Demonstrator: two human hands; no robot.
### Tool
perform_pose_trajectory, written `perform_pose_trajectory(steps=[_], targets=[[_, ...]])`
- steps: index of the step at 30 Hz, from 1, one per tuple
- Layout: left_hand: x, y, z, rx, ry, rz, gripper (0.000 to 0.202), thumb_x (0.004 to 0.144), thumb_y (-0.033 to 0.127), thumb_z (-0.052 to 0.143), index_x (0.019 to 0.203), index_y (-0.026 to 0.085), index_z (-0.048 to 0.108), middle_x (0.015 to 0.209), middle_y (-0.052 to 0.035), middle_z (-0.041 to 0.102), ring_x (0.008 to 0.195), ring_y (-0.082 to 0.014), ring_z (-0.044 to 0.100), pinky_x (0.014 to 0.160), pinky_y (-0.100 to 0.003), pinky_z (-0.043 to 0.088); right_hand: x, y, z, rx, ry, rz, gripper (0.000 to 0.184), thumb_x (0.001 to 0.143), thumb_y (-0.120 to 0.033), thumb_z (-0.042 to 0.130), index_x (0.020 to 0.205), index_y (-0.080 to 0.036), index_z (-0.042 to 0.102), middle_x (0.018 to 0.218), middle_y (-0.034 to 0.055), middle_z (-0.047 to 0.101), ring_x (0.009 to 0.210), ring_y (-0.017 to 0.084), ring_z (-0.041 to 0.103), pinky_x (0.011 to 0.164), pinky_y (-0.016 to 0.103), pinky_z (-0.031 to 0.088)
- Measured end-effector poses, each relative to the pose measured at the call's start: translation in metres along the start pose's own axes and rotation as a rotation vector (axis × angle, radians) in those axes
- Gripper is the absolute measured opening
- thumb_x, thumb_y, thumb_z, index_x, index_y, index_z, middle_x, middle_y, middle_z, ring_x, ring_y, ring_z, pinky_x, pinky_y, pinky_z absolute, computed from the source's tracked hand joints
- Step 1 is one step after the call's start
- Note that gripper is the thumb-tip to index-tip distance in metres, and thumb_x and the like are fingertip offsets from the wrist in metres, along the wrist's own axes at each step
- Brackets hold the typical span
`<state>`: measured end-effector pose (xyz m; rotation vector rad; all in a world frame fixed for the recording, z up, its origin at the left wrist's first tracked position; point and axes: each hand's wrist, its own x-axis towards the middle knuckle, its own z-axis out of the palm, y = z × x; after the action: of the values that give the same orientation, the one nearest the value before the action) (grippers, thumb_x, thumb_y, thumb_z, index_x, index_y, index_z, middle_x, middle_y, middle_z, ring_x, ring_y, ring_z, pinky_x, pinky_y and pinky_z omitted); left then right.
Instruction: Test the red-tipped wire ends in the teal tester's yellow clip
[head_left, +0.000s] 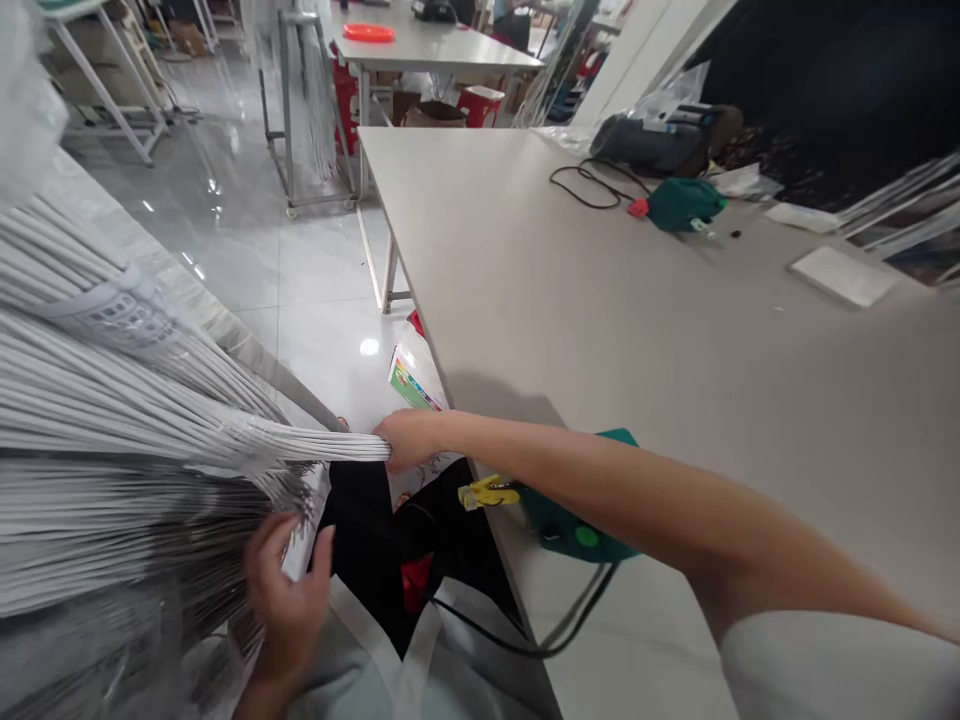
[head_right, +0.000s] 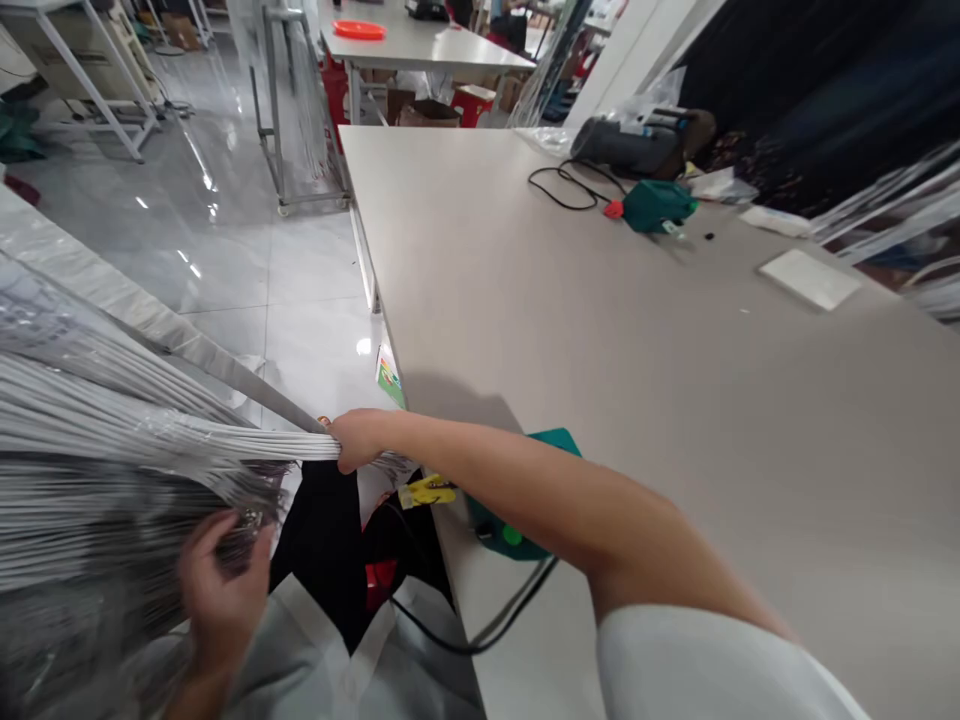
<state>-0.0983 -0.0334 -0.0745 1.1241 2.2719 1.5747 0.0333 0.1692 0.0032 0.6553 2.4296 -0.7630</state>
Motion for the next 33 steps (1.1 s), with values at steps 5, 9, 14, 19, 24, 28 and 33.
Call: perform_pose_trajectory(steps=[5, 9, 14, 19, 24, 28, 33], targets=[[0.027, 0.052, 0.057, -0.718, -0.425, -0.475, 0.039, 0.065, 0.031, 0.069, 0.101, 0.022, 0.059, 0.106, -0.0052, 0.063, 0.103, -0.0202, 0.056, 0.091, -0.035, 0.040, 0.002, -0.007, 0.002, -0.002, 0.000, 0.026, 0.042, 0.059, -0.033, 0.060, 0.097, -0.015, 0.063, 0.089, 0.0096, 0.067, 0.075, 0.024, 0.063, 0.056, 0.026, 0.043], [0.057, 0.080, 0.074, -0.893, -0.385, -0.754, 0.026, 0.062, 0.029, 0.072, 0.081, 0.014, 0.066, 0.082, -0.0044, 0.067, 0.085, -0.0174, 0.062, 0.081, -0.030, 0.044, -0.001, -0.018, 0.000, -0.007, 0.050, 0.106, 0.044, 0.062, -0.033, 0.062, 0.101, -0.013, 0.063, 0.092, 0.0121, 0.067, 0.080, 0.026, 0.063, 0.062, 0.028, 0.046], [0.053, 0.073, 0.065, -0.922, -0.279, -0.749, 0.020, 0.061, 0.029, 0.072, 0.069, 0.013, 0.063, 0.069, 0.0002, 0.064, 0.071, -0.0124, 0.061, 0.072, -0.027, 0.045, -0.028, -0.044, -0.014, 0.010, 0.154, 0.209, 0.044, 0.065, -0.032, 0.064, 0.102, -0.010, 0.063, 0.097, 0.0169, 0.065, 0.090, 0.031, 0.060, 0.069, 0.033, 0.046], [0.050, 0.063, 0.059, -0.957, -0.244, -0.778, 0.024, 0.056, 0.024, 0.075, 0.073, 0.014, 0.061, 0.071, 0.0004, 0.064, 0.069, -0.0128, 0.061, 0.066, -0.027, 0.046, -0.065, -0.094, -0.009, 0.136, 0.288, 0.192, 0.031, 0.081, -0.034, 0.046, 0.087, -0.012, 0.066, 0.088, 0.0134, 0.067, 0.085, 0.025, 0.062, 0.069, 0.030, 0.045], [0.054, 0.066, 0.052, -0.994, -0.293, -0.818, 0.023, 0.054, 0.024, 0.075, 0.068, 0.013, 0.060, 0.066, 0.0000, 0.062, 0.063, -0.0120, 0.061, 0.063, -0.025, 0.047, -0.048, -0.120, 0.065, 0.971, 0.039, 0.239, 0.050, 0.076, -0.058, 0.046, 0.061, -0.012, 0.058, 0.056, 0.0091, 0.063, 0.049, 0.018, 0.060, 0.047, 0.028, 0.047], [0.051, 0.063, 0.039, -1.019, -0.298, -0.831, 0.018, 0.056, 0.020, 0.074, 0.066, 0.013, 0.061, 0.067, -0.0017, 0.064, 0.063, -0.0117, 0.061, 0.064, -0.025, 0.048, -0.005, -0.123, 0.115, 1.954, 0.536, 0.261, 0.065, 0.073, -0.074, 0.030, 0.078, -0.013, 0.054, 0.065, 0.0099, 0.063, 0.058, 0.019, 0.063, 0.052, 0.031, 0.051], [0.035, 0.053, 0.012, -1.042, -0.305, -0.831, 0.021, 0.054, 0.023, 0.075, 0.066, 0.011, 0.064, 0.063, -0.0030, 0.065, 0.059, -0.0151, 0.062, 0.063, -0.030, 0.049, 0.035, -0.123, 0.112, 1.968, 0.790, 0.217, 0.071, 0.074, -0.075, 0.006, 0.084, -0.019, 0.047, 0.077, 0.0083, 0.062, 0.068, 0.019, 0.063, 0.054, 0.031, 0.052]])
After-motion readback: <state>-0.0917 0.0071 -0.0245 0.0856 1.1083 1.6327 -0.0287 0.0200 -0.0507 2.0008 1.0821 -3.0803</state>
